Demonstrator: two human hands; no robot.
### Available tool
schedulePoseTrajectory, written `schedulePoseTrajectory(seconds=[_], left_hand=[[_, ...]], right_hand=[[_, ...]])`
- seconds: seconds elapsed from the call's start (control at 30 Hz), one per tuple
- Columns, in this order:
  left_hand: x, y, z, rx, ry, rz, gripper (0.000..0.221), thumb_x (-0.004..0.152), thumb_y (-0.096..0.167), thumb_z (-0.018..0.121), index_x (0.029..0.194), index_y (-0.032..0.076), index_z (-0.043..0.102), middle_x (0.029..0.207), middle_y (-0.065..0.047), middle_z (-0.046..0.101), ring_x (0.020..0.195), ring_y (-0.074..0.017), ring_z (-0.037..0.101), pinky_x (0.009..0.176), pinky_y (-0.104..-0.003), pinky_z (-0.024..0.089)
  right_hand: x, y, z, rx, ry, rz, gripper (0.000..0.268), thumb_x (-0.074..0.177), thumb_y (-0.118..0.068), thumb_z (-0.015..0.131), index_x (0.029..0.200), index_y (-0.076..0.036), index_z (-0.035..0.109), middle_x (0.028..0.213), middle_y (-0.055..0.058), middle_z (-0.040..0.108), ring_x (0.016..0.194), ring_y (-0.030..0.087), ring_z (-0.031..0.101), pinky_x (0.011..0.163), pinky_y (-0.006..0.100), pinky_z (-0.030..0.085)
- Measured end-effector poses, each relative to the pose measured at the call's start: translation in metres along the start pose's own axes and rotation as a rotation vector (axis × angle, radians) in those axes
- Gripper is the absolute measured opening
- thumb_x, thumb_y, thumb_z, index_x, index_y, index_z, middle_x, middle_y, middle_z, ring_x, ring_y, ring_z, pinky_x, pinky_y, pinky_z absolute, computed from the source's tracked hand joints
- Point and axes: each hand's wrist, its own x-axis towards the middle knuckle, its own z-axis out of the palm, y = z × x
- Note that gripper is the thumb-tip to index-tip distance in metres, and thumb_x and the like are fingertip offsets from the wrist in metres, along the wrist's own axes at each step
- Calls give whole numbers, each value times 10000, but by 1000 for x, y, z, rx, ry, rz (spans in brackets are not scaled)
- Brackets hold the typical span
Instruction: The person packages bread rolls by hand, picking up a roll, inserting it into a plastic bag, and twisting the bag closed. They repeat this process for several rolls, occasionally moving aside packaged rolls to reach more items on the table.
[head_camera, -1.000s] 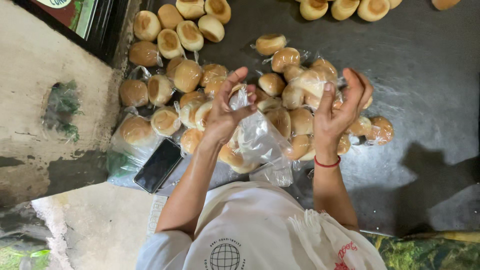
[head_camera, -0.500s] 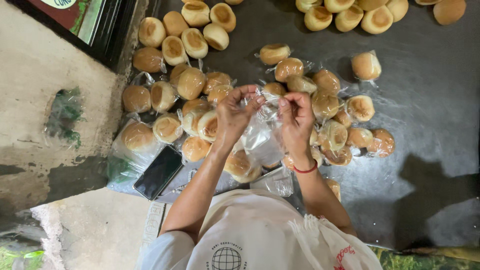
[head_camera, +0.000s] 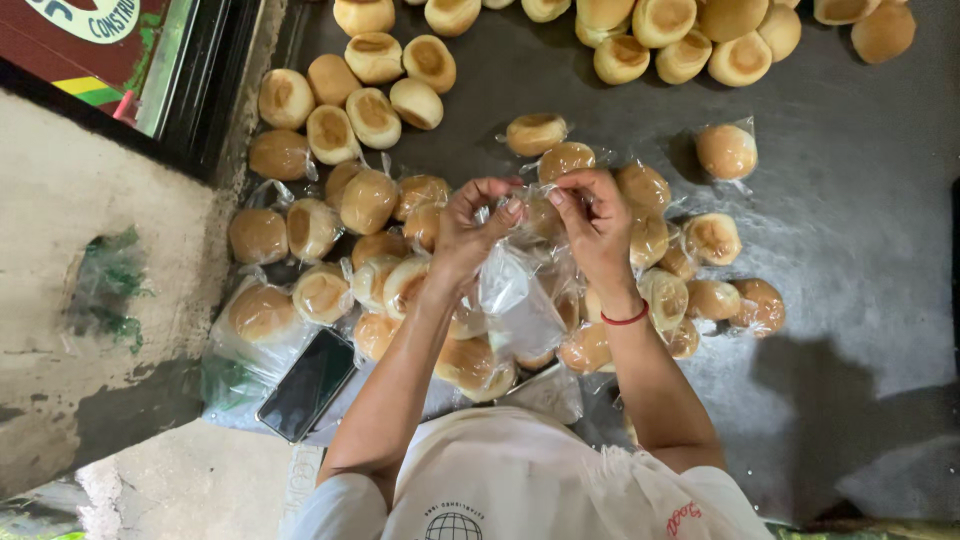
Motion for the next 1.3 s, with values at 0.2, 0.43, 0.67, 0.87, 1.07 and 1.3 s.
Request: schedulePoseTrajectory(seconds=[0.2, 0.43, 0.67, 0.87, 1.07, 1.3], left_hand=[[20, -19, -14, -69, -19, -197, 257, 999, 244, 730, 1143, 33, 755, 910, -39, 688, 654, -62, 503, 552, -215, 419], [24, -20, -19, 18, 71, -272, 351, 992, 348, 694, 1095, 18, 752, 856, 44, 714, 654, -14, 540, 541, -214, 424], [19, -3, -13, -21, 195, -311, 407, 1006, 436, 621, 1090, 61, 755, 882, 48, 740, 589, -3, 443, 535, -172, 382], [19, -24, -11, -16, 98, -93, 227, 995, 252, 743, 1044, 31, 751, 930, -18, 749, 786, -51, 680, 706, -243, 592], [8, -12, -21, -155, -103, -274, 81, 975, 158, 678, 925, 103, 712, 848, 9, 714, 703, -71, 642, 615, -265, 574], [-5, 34, -35, 102, 181, -61, 158, 965, 116, 700, 1096, 92, 614, 878, 10, 630, 748, -63, 526, 653, -219, 423]], right_hand=[[26, 14, -5, -33, -4, -9, 138, 1020, 32, 699, 1148, 3, 656, 1055, 15, 704, 942, 51, 637, 842, 192, 523], [40, 31, -14, 71, 15, 89, 218, 995, 43, 724, 1198, 0, 655, 1033, -2, 679, 885, 33, 592, 765, 175, 481], [42, 38, -17, -52, 14, 83, 209, 987, 57, 710, 1182, 11, 652, 1062, 23, 711, 923, 50, 655, 802, 196, 542], [48, -6, -4, -299, -38, -62, 285, 923, -27, 782, 1166, 14, 639, 1152, 119, 664, 1012, 153, 622, 809, 276, 525], [43, -27, 5, -428, -220, -324, 169, 820, -94, 792, 926, -42, 671, 1308, 182, 638, 1269, 294, 563, 996, 428, 496], [165, 169, -51, -848, -168, -12, 436, 935, -347, 790, 1200, -45, 620, 1207, 187, 637, 1151, 373, 605, 969, 466, 495]])
